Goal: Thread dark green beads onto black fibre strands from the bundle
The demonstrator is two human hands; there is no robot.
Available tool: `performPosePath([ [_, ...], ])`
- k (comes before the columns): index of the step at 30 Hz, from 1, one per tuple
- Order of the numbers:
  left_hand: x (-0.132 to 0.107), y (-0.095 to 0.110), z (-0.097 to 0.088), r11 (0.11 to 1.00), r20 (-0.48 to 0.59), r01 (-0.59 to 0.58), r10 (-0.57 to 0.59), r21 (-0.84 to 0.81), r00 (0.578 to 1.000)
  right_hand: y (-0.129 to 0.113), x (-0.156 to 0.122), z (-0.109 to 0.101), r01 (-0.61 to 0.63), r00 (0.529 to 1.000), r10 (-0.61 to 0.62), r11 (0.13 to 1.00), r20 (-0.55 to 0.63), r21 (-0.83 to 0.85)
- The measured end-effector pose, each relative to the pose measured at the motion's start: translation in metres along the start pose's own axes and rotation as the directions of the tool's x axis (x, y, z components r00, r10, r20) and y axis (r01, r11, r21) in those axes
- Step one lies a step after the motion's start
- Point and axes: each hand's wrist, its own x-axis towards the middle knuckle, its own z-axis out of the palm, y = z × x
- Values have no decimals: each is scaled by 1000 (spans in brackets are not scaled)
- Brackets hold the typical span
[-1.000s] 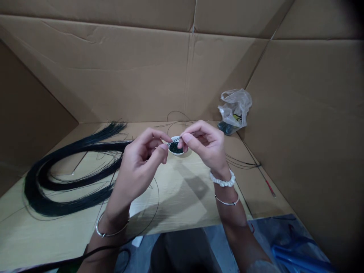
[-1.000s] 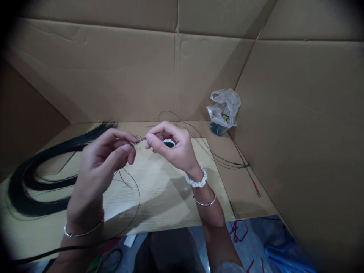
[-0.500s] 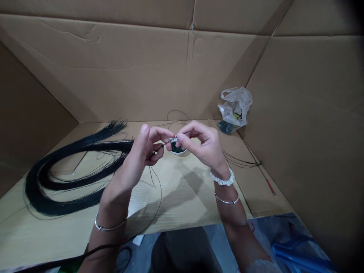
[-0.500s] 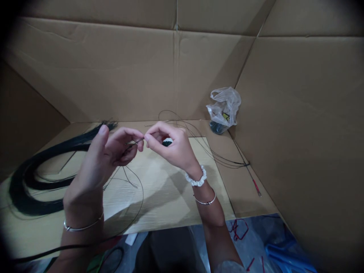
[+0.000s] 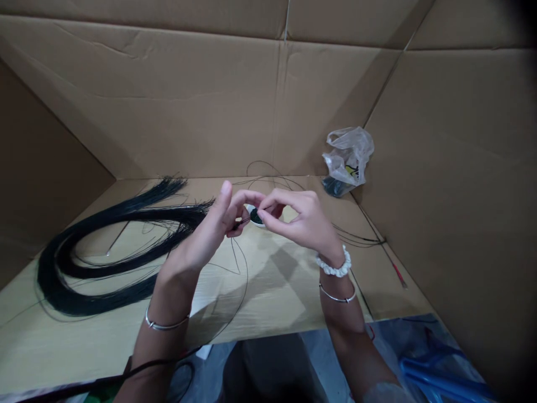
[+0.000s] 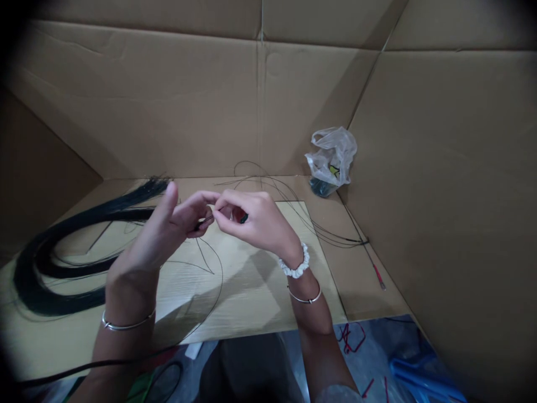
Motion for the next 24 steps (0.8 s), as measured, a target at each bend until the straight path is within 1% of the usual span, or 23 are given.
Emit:
performPosePath([
  [3,1,-6,1,997,51,51,-48,-54,998,0,1,3,-23,1000,23,1000,18,7],
  [6,1,-7,3,998,-13,51,-52,-48,999,1,2,3,-44,999,44,998,-4,41],
  [9,3,-7,5,996,-19,36,-38,-82,999,3,4,1,-56,998,58,996,-28,67],
  [11,5,-8,5,990,-7,26,-27,-141,1000,5,4,0,-61,997,65,995,-47,76],
  [14,10,-12,3,961,18,2,3,-276,1000,10,5,-1,-81,993,88,992,-75,98],
  [16,13,-15,2,937,40,10,4,-349,999,14,5,-2,-97,990,108,988,-93,120],
  [18,16,-16,2,924,52,27,-8,-381,999,15,5,-2,-108,988,122,985,-97,136],
  [21,19,-16,5,919,16,17,-11,-395,1000,14,6,0,-107,990,117,987,-79,121],
  [24,19,-15,6,925,-23,9,-19,-379,1000,12,7,4,-91,995,94,992,-36,82],
])
